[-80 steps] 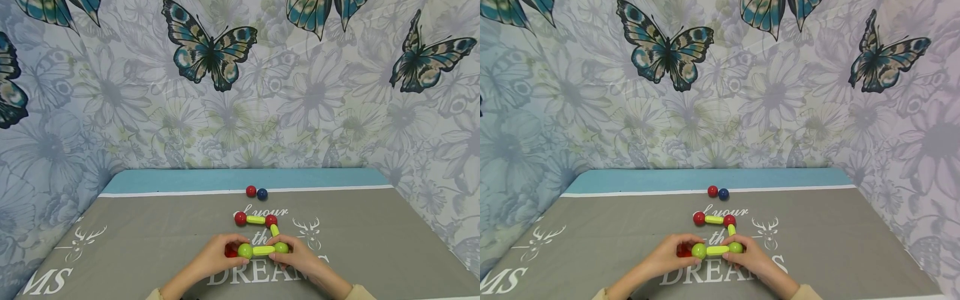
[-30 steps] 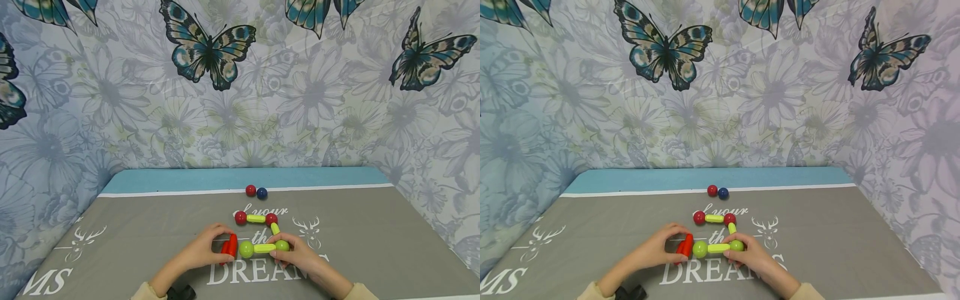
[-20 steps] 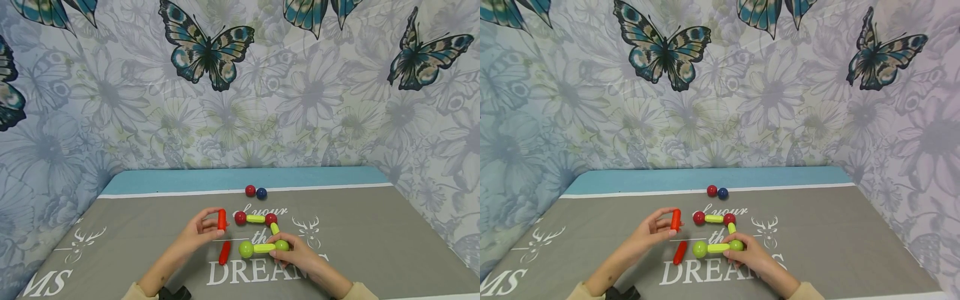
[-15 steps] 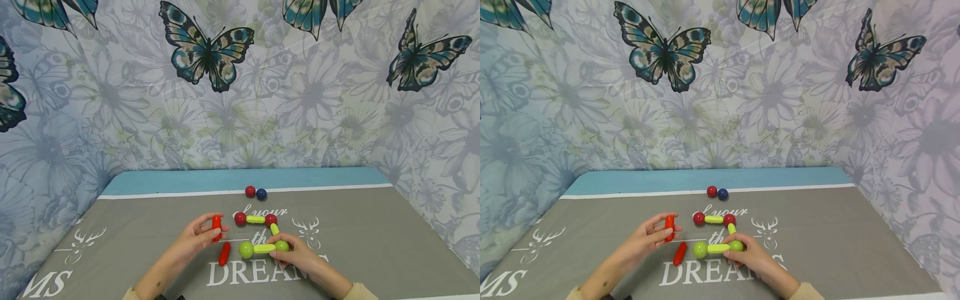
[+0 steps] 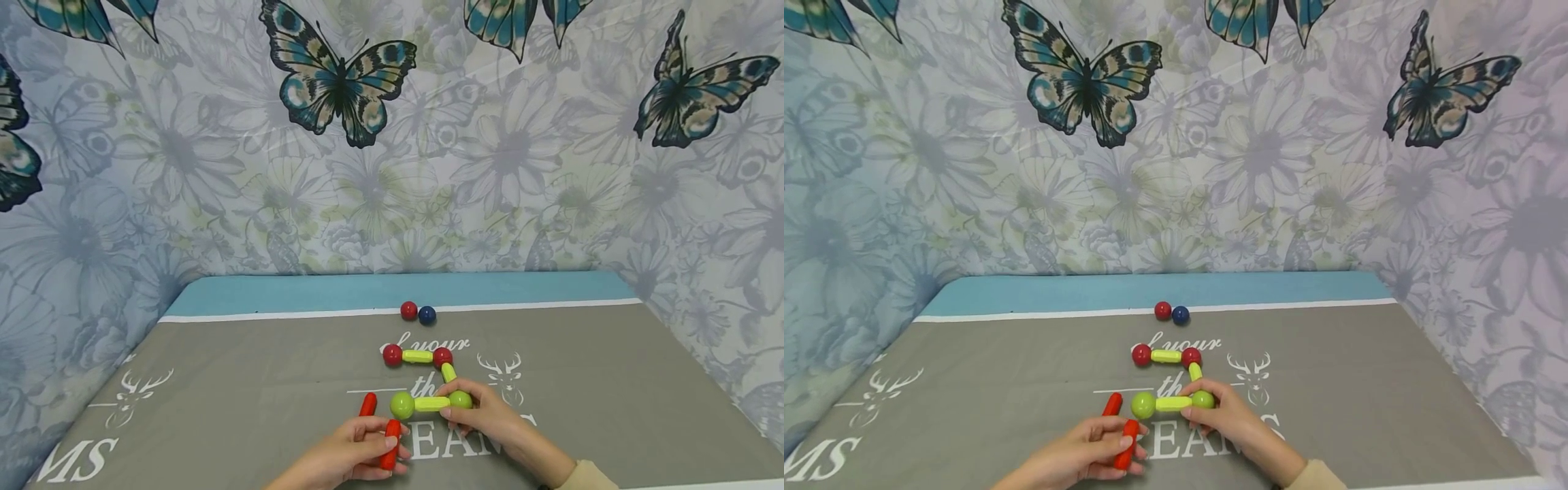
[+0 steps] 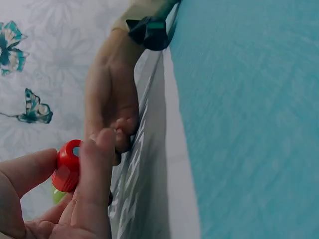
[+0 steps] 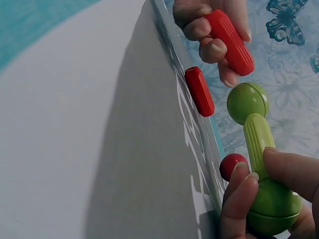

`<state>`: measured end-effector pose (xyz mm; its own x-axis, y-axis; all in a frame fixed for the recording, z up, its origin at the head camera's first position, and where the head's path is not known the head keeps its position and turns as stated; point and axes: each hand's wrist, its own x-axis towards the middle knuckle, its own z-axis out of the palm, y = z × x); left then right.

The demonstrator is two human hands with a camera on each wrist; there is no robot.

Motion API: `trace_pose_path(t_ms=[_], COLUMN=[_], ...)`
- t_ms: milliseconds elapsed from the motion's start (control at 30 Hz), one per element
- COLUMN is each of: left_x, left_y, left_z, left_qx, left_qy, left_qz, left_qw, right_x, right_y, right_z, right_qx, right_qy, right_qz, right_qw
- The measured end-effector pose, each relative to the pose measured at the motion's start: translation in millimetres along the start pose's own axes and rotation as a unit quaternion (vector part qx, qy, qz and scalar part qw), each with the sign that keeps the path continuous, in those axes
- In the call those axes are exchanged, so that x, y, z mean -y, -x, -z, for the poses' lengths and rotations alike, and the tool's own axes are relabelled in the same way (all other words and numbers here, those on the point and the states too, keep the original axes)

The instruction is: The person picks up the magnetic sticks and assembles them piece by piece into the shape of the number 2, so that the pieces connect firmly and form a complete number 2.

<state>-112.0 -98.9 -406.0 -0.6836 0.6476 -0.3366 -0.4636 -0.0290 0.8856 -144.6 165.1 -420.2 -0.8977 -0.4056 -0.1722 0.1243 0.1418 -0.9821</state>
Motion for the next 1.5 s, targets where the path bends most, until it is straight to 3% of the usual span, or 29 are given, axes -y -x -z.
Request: trace_pose_path(t_ms=[133, 667, 800, 1033, 1300, 1367, 1500], left_x=[3.7, 7.2, 8.8, 9.7, 10.0, 10.1, 10.3], left_y=[-6.1, -12.3, -12.5, -14.5, -15.0, -15.0, -15.1], left_z=[-2.7, -5.2, -2.9, -0.7, -0.2, 0.0, 0.3], left_qx=[-0.005, -0.006, 0.001, -0.011, -0.008, -0.005, -0.003], left_qy=[0.009, 0.076, 0.082, 0.089, 0.088, 0.088, 0.091], left_qz=[0.013, -0.005, -0.005, -0.004, -0.002, -0.001, -0.002], left_qw=[0.9999, 0.9971, 0.9966, 0.9959, 0.9961, 0.9961, 0.9959], right_x=[-1, 2, 1, 5, 8, 8, 10], right_y=[-0.6, 0.5, -0.9, 0.1, 1.1, 1.3, 0.7], right_z=[-1, 0, 2, 9, 9, 9, 8], right_qx=[0.0, 0.006, 0.026, 0.04, 0.033, 0.029, 0.016], right_qy=[0.001, 0.015, 0.057, 0.186, 0.229, 0.249, 0.315], right_qz=[-0.004, 0.004, 0.031, 0.059, 0.08, 0.082, 0.083], right_qw=[1.0, 0.9999, 0.9975, 0.98, 0.9697, 0.9646, 0.9453])
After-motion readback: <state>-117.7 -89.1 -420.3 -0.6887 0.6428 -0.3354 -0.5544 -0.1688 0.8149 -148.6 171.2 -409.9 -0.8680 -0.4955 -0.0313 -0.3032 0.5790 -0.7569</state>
